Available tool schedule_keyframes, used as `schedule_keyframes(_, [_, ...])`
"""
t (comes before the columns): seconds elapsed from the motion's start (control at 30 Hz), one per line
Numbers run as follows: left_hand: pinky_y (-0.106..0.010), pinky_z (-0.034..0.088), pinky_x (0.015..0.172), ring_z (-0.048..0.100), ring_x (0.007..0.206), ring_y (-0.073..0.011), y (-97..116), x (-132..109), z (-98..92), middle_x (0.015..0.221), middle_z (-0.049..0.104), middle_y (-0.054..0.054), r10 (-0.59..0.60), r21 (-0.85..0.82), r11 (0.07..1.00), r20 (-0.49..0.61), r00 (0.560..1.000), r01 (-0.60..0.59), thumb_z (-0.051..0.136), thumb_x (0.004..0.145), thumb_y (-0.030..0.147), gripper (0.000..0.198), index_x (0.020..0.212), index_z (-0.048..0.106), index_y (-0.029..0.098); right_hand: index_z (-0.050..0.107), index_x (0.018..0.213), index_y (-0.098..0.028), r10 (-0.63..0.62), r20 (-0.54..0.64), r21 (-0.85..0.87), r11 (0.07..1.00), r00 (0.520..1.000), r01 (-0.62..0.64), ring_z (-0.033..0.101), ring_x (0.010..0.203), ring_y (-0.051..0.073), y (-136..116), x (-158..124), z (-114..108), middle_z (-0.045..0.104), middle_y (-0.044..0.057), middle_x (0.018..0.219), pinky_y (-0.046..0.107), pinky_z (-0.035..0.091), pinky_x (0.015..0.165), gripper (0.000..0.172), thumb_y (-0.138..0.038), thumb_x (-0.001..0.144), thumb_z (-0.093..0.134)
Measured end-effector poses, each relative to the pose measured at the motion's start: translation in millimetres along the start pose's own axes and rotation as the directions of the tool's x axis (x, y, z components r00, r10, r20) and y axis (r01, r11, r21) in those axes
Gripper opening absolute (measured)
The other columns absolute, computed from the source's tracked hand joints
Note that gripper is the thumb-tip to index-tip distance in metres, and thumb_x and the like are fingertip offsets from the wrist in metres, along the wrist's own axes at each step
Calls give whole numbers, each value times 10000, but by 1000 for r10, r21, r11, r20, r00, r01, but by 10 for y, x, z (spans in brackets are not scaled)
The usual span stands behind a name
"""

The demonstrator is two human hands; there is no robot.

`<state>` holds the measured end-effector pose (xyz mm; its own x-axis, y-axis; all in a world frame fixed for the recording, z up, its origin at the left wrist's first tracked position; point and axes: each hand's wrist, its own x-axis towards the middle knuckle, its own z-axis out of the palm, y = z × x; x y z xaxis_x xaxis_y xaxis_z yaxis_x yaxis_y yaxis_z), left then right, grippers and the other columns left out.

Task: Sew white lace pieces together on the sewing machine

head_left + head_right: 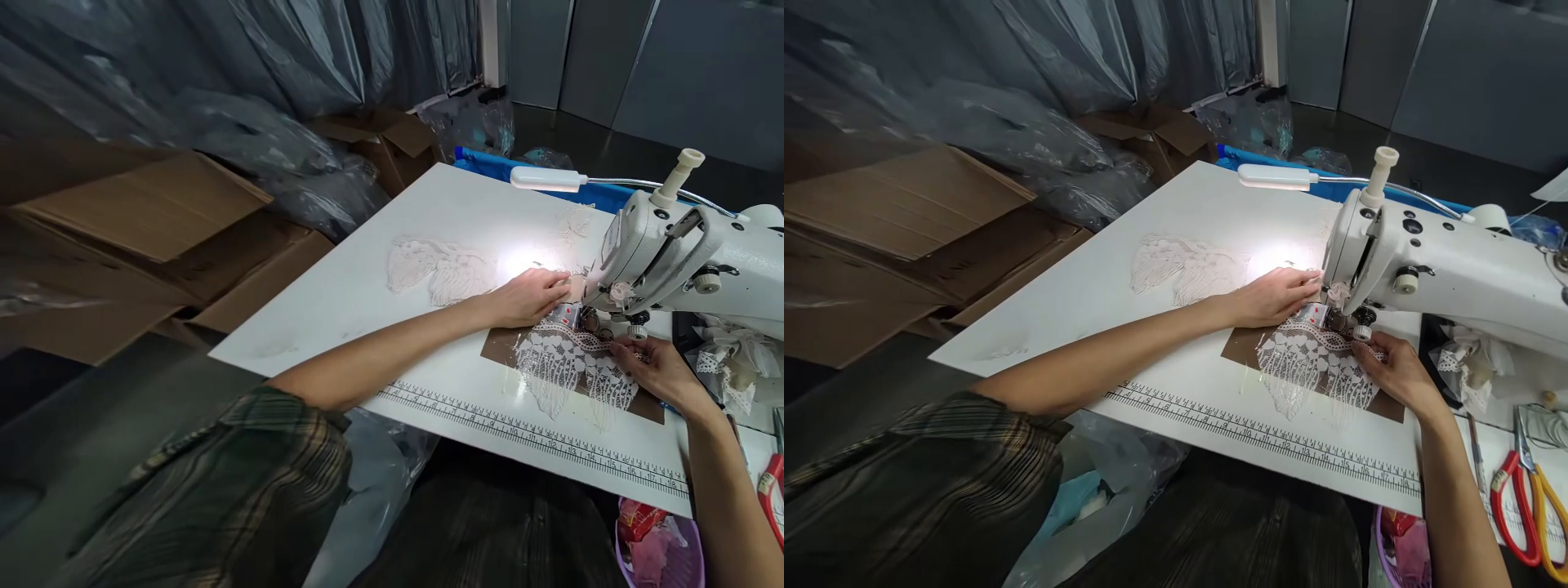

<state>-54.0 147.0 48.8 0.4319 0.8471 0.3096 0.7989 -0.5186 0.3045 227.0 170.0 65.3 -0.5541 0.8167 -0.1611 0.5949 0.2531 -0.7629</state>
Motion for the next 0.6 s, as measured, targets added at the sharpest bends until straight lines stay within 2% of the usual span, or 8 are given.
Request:
schedule_keyframes(0.07, [-430, 522, 888, 649, 1039, -237, 106, -106, 19, 1275, 658, -168, 85, -56, 995, -30, 996, -86, 413, 994, 258, 309, 1151, 660, 159, 737, 909, -175, 26, 31, -16, 1000, 999, -26, 571, 646, 161, -42, -15, -3, 686, 30, 745, 273, 446, 579, 436, -580, 786, 632])
schedule_keyframes(0.13, [-405, 551, 869, 667, 1018, -225, 226, -232, 24, 1183, 706, -150, 220, -143, 965, -27, 975, -221, 463, 995, 325, 305, 1117, 684, 154, 741, 946, -183, 16, 47, -22, 1000, 999, -15, 589, 672, 168, -118, -23, 5, 702, 30, 787, 289, 463, 615, 396, -528, 778, 643])
schedule_keyframes(0.17, [-400, 558, 864, 674, 1018, -226, 275, -295, 17, 1166, 716, -140, 276, -175, 946, -15, 961, -275, 512, 977, 360, 297, 1101, 699, 164, 742, 950, -186, 1, 45, -26, 1000, 999, 0, 590, 671, 171, -156, -24, 9, 698, 24, 777, 293, 464, 618, 372, -498, 771, 649])
schedule_keyframes(0.23, [-397, 566, 836, 687, 979, -229, 333, -409, -18, 1140, 730, -124, 314, -198, 931, 10, 949, -306, 595, 925, 385, 269, 1053, 727, 189, 743, 913, -190, -13, 11, -62, 998, 1000, 13, 574, 637, 172, -209, -16, 11, 663, 8, 694, 292, 447, 586, 319, -454, 755, 660])
schedule_keyframes(0.33, [-391, 555, 790, 692, 876, -217, 334, -515, -95, 1065, 746, -111, 255, -174, 954, 34, 966, -245, 635, 881, 392, 239, 966, 751, 201, 727, 826, -195, 44, -45, -139, 989, 998, -50, 515, 559, 158, -216, 6, 12, 578, -17, 572, 279, 381, 511, 279, -452, 736, 665])
schedule_keyframes(0.4, [-403, 543, 811, 688, 850, -209, 324, -538, -135, 1028, 751, -99, 207, -169, 965, 23, 978, -200, 649, 870, 426, 250, 928, 751, 205, 707, 792, -193, 83, -59, -117, 989, 995, -90, 473, 529, 142, -191, 14, 31, 535, -28, 543, 273, 344, 491, 308, -491, 722, 673])
schedule_keyframes(0.5, [-399, 543, 822, 682, 864, -203, 358, -537, -163, 994, 750, -88, 121, -247, 960, -50, 991, -130, 640, 880, 480, 295, 899, 742, 203, 672, 799, -186, 133, -67, 108, 986, 989, -126, 470, 531, 125, -187, 8, 121, 556, -25, 585, 272, 367, 500, 398, -558, 664, 716])
schedule_keyframes(0.6, [-329, 549, 712, 672, 823, -187, 426, -538, -181, 936, 733, -96, -56, -442, 897, -81, 995, 15, 535, 936, 542, 419, 977, 715, 166, 638, 840, -192, 205, -2, 373, 908, 979, -189, 504, 535, 120, -299, 3, 272, 622, 0, 670, 282, 433, 510, 489, -588, 591, 780])
